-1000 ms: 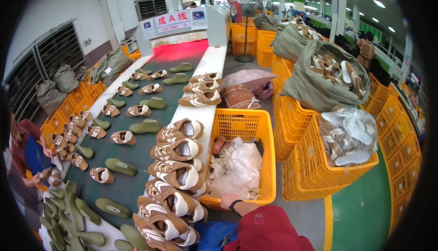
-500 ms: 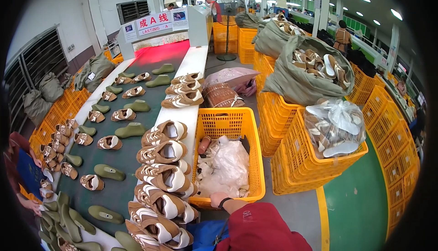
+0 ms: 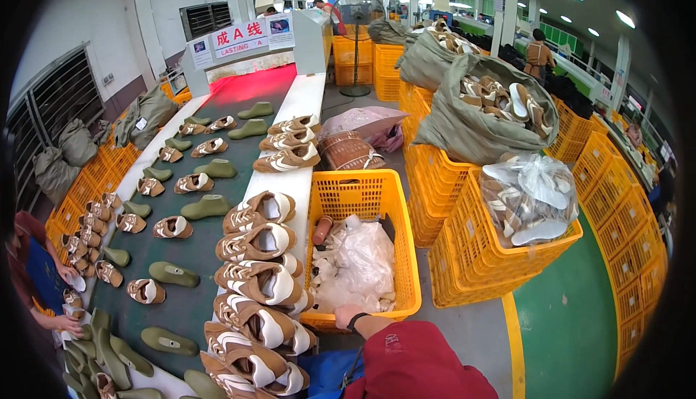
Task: Placing shoe lasts into shoe uppers and arranging them on a conveyor belt for processing.
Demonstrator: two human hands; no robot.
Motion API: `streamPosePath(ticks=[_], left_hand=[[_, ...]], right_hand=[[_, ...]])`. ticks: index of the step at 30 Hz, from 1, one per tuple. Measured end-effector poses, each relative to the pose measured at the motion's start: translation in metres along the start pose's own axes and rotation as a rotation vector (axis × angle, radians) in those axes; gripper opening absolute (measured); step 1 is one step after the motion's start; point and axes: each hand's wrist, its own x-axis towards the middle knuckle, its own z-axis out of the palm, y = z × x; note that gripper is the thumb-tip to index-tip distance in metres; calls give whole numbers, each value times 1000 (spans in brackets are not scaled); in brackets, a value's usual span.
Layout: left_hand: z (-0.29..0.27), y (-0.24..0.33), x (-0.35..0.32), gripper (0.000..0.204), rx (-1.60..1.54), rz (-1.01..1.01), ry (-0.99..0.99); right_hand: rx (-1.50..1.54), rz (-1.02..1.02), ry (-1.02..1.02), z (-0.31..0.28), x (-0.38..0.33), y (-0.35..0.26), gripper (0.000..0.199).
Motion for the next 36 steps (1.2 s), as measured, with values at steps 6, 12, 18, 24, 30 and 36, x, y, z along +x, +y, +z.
streamPosePath(ticks=[6, 12, 18, 24, 30, 36], left_hand=[[-1, 2, 0, 37, 12, 21, 13], [-3, 3, 0, 37, 9, 23, 5], [-3, 3, -1, 37, 21, 30, 7], [-2, 3, 0, 36, 24, 45, 18], [-1, 2, 0, 36, 14, 25, 21], [0, 1, -1, 37, 26, 29, 18]], right_hand=[[16, -21, -49, 3, 5, 8, 39], [56, -16, -42, 4, 4, 6, 38], [57, -29, -19, 0, -1, 3, 33], [64, -57, 30, 8, 2, 8, 28], [7, -57, 22, 6, 2, 6, 24], [-15, -25, -27, 11, 8, 9, 28]])
